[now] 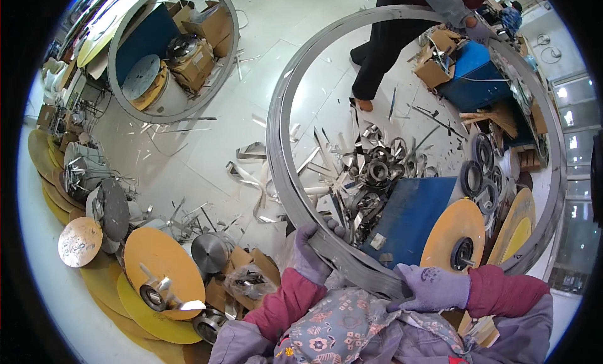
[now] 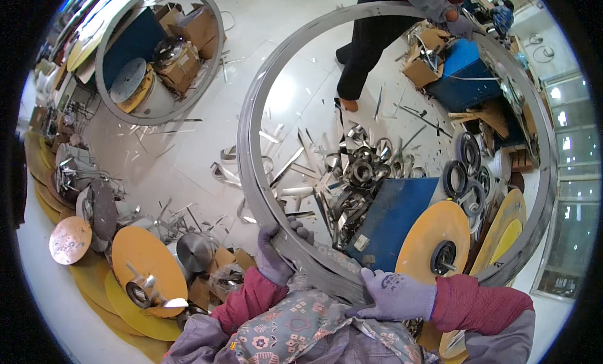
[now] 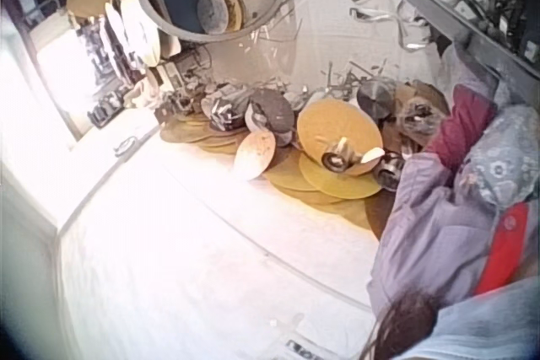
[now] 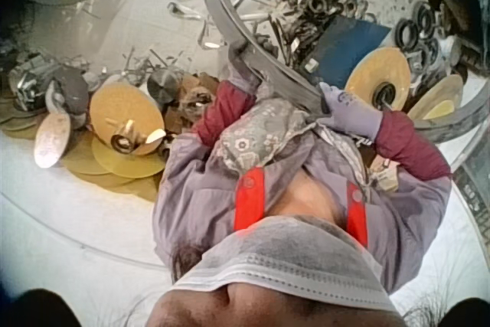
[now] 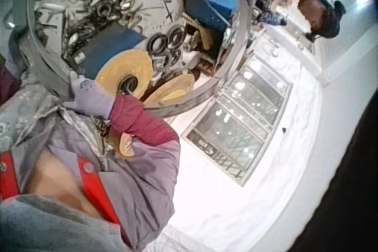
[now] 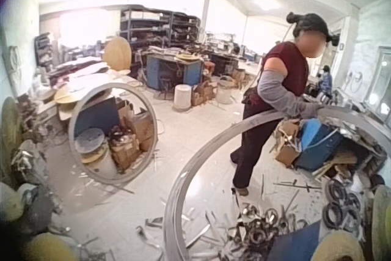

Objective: Workers are removing strips of material and handling large circular metal rings in a workshop environment.

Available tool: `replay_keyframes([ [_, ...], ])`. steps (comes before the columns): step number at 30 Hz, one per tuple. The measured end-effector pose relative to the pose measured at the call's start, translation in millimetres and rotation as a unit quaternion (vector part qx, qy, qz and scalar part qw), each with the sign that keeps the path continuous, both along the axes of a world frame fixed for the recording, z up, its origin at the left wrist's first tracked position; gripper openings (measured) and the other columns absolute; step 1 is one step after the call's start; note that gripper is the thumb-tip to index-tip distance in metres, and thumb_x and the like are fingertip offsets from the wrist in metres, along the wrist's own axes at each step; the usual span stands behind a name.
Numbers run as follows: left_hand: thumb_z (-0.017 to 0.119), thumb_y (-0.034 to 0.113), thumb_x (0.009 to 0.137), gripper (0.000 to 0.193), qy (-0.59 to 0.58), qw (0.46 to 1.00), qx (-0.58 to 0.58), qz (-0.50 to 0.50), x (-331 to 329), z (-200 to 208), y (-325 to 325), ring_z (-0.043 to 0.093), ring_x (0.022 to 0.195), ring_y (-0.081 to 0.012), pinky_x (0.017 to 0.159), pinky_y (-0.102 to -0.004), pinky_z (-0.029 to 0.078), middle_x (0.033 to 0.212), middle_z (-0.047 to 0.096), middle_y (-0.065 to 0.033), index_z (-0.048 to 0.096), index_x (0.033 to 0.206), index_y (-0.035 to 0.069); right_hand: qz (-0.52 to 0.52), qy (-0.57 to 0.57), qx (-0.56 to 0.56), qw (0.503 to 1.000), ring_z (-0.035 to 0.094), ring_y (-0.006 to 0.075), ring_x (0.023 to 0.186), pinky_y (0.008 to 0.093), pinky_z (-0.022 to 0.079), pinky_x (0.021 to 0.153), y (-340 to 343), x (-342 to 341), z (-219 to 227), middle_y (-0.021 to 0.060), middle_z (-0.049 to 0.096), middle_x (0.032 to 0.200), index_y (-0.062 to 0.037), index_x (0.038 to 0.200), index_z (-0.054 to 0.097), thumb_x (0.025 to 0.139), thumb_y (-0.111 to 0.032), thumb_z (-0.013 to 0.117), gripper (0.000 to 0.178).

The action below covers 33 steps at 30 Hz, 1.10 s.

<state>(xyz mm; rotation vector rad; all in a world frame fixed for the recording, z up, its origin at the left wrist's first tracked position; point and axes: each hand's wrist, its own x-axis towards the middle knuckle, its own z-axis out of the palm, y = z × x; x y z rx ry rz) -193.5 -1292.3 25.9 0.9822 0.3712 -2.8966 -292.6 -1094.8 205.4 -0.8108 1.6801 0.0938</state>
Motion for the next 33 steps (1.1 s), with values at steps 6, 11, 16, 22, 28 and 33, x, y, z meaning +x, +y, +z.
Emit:
replay_keyframes([
  [6,0.062,0.027,0.078,0.036,-0.015,1.000,0.011,0.017,-25.0,12.7,-53.8,0.062,0.083,-0.0267,0.090,-0.0445,0.050,0.088,0.060,-0.0103,0.055,0.102,0.002,0.025,-0.007,-0.009,1.000,0.062,0.0465,0.098,0.0454,0.051,0.085,-61.8,-36.6,19.0,0.0353,0.059,0.105,0.0172,0.127,0.035,0.082,-0.072,0.058,0.102],
  [11,0.059,0.030,0.078,0.040,-0.027,0.999,-0.006,0.033,-54.2,19.4,-80.1,0.060,0.083,-0.0286,0.085,-0.0460,0.052,0.088,0.059,-0.0126,0.056,0.102,-0.002,0.031,-0.042,0.015,0.999,0.063,0.0443,0.100,0.0442,0.050,0.086,-103.9,-75.0,28.4,0.0354,0.061,0.102,0.0178,0.124,0.037,0.084,-0.071,0.057,0.100],
  [16,0.059,0.036,0.074,0.043,-0.055,0.996,-0.068,-0.017,-76.6,7.8,-105.8,0.057,0.076,-0.0287,0.086,-0.0445,0.051,0.081,0.056,-0.0104,0.055,0.095,-0.001,0.050,-0.071,-0.010,0.996,0.061,0.0459,0.103,0.0462,0.048,0.091,-124.6,-113.6,15.1,0.0353,0.062,0.105,0.0188,0.123,0.037,0.089,-0.070,0.048,0.096],
  [22,0.060,0.042,0.072,0.045,-0.030,0.994,-0.085,-0.064,-138.0,-24.3,-121.3,0.054,0.076,-0.0284,0.085,-0.0440,0.049,0.080,0.054,-0.0098,0.053,0.089,0.001,0.057,-0.072,-0.070,0.993,0.061,0.0467,0.104,0.0483,0.049,0.090,-127.8,-181.8,-10.0,0.0346,0.062,0.106,0.0151,0.120,0.041,0.099,-0.053,0.040,0.071],
  [28,0.058,0.055,0.076,0.052,-0.044,0.975,-0.206,-0.067,-217.2,-30.7,-139.6,0.059,0.081,-0.0297,0.078,-0.0442,0.050,0.084,0.063,-0.0098,0.059,0.091,0.005,0.034,-0.049,-0.121,0.991,0.063,0.0448,0.102,0.0478,0.049,0.089,-145.4,-266.4,-30.3,0.0310,0.064,0.109,0.0129,0.120,0.048,0.096,-0.054,0.048,0.072],
  [33,0.051,0.059,0.082,0.057,-0.075,0.939,-0.309,-0.132,-298.3,-47.9,-167.6,0.058,0.084,-0.0273,0.076,-0.0431,0.048,0.093,0.062,-0.0088,0.058,0.100,0.005,-0.003,-0.054,-0.122,0.991,0.063,0.0438,0.103,0.0452,0.050,0.089,-167.5,-357.1,-29.3,0.0308,0.064,0.109,0.0131,0.123,0.047,0.077,-0.063,0.068,0.091],
])
